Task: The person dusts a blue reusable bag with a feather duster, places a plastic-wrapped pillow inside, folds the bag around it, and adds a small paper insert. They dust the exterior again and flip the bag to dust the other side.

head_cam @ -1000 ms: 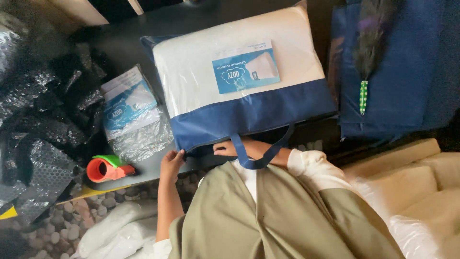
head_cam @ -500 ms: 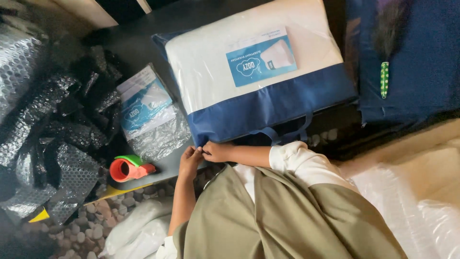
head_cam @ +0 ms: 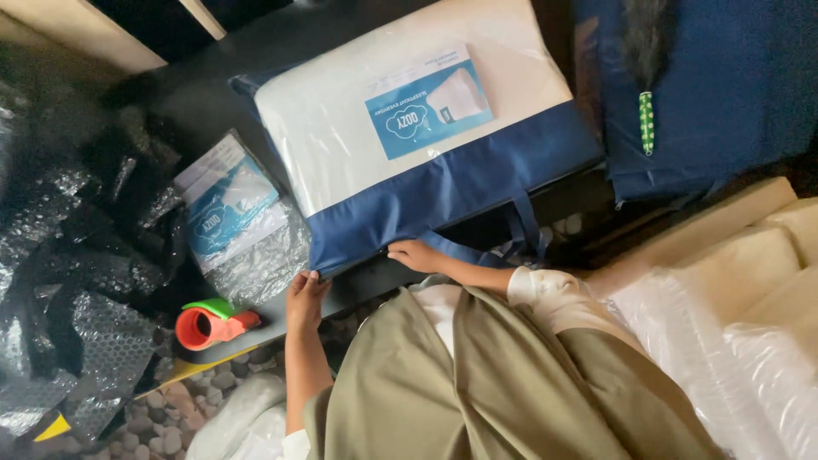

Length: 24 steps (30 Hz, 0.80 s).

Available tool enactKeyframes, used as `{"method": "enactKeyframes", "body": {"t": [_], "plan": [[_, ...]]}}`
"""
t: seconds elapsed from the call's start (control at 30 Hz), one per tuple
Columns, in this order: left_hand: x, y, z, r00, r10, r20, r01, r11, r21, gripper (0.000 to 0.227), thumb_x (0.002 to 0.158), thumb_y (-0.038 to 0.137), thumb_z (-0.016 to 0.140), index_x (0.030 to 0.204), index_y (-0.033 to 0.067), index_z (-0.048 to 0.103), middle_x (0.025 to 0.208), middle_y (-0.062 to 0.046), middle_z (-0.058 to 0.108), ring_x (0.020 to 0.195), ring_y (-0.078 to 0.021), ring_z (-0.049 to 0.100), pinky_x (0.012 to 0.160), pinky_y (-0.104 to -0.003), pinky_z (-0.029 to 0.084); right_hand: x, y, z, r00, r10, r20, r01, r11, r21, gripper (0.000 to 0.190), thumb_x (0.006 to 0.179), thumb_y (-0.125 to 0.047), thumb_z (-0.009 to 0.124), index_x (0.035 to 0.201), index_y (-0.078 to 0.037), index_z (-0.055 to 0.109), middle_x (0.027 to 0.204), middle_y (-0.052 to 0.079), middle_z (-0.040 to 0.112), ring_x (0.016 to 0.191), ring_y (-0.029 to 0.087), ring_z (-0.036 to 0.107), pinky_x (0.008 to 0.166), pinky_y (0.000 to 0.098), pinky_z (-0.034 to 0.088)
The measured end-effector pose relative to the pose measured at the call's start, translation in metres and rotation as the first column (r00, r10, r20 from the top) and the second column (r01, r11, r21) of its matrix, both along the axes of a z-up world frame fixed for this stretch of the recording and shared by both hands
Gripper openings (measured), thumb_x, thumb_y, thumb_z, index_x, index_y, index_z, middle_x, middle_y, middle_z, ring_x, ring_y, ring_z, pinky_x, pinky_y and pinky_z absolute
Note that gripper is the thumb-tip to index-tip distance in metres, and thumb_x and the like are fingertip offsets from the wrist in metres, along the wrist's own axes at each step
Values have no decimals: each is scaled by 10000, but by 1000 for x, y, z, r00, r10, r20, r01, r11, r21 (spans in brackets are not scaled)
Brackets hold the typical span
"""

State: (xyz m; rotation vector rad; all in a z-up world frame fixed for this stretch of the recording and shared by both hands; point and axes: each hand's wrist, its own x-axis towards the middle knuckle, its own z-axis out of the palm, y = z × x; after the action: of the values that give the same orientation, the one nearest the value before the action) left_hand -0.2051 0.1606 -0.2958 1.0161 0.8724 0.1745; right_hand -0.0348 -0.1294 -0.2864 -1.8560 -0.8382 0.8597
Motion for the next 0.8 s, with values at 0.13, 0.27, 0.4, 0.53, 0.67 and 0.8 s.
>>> {"method": "enactKeyframes", "body": {"t": [0.13, 0.27, 0.4, 0.53, 0.67, 0.8], "plan": [[0, 3, -1, 999, 32, 10, -32, 999, -12, 118, 1055, 150, 643, 993, 90, 561, 919, -56, 573, 983, -333, 733, 983, -545, 545, 26, -46, 149, 776, -164, 609, 223, 975, -22, 328, 1019, -459, 619, 973, -187, 797, 933, 69, 789, 839, 216, 763, 715, 269, 602], [1, 2, 0, 991, 126, -47, -127, 992, -4, 111, 1085, 168, 611, 1027, 75, 592, 953, -105, 567, 1006, -353, 706, 1030, -591, 510, 49, -109, 160, 910, -165, 380, 247, 952, -179, 390, 1042, -426, 494, 1059, -111, 725, 1087, 148, 679, 996, 339, 657, 894, 417, 531], [2, -4, 12, 973, 213, -90, -214, 977, 5, 112, 1095, 211, 597, 1065, 103, 598, 976, -106, 573, 873, -258, 709, 968, -532, 597, 64, -192, 82, 696, -149, 703, 371, 913, -173, 320, 1090, -382, 471, 918, -180, 651, 868, 41, 682, 783, 254, 712, 648, 312, 597], [3, -7, 10, 953, 286, -103, -286, 958, 13, 81, 1099, 197, 566, 1095, 118, 581, 957, -60, 522, 777, -175, 665, 935, -459, 635, 100, -238, 127, 422, -201, 884, 429, 904, 1, 196, 984, -350, 642, 846, -221, 696, 819, -18, 695, 820, 260, 708, 734, 415, 559], [2, -14, 14, 924, 363, -121, -363, 932, 25, 137, 1088, 239, 609, 1176, 136, 589, 977, -45, 570, 722, -128, 628, 908, -469, 670, 140, -335, 71, 311, -27, 950, 557, 815, -159, 130, 882, -422, 689, 828, -318, 633, 776, -73, 606, 864, 216, 630, 710, 415, 538], [3, -18, 13, 884, 445, -146, -436, 896, 91, 287, 1081, 256, 647, 1301, 90, 567, 1109, -169, 594, 931, -296, 731, 897, -516, 659, 172, -408, 92, 210, -37, 977, 734, 666, -132, 166, 918, -439, 695, 828, -313, 636, 717, -93, 571, 840, 195, 629, 694, 398, 523]]}}
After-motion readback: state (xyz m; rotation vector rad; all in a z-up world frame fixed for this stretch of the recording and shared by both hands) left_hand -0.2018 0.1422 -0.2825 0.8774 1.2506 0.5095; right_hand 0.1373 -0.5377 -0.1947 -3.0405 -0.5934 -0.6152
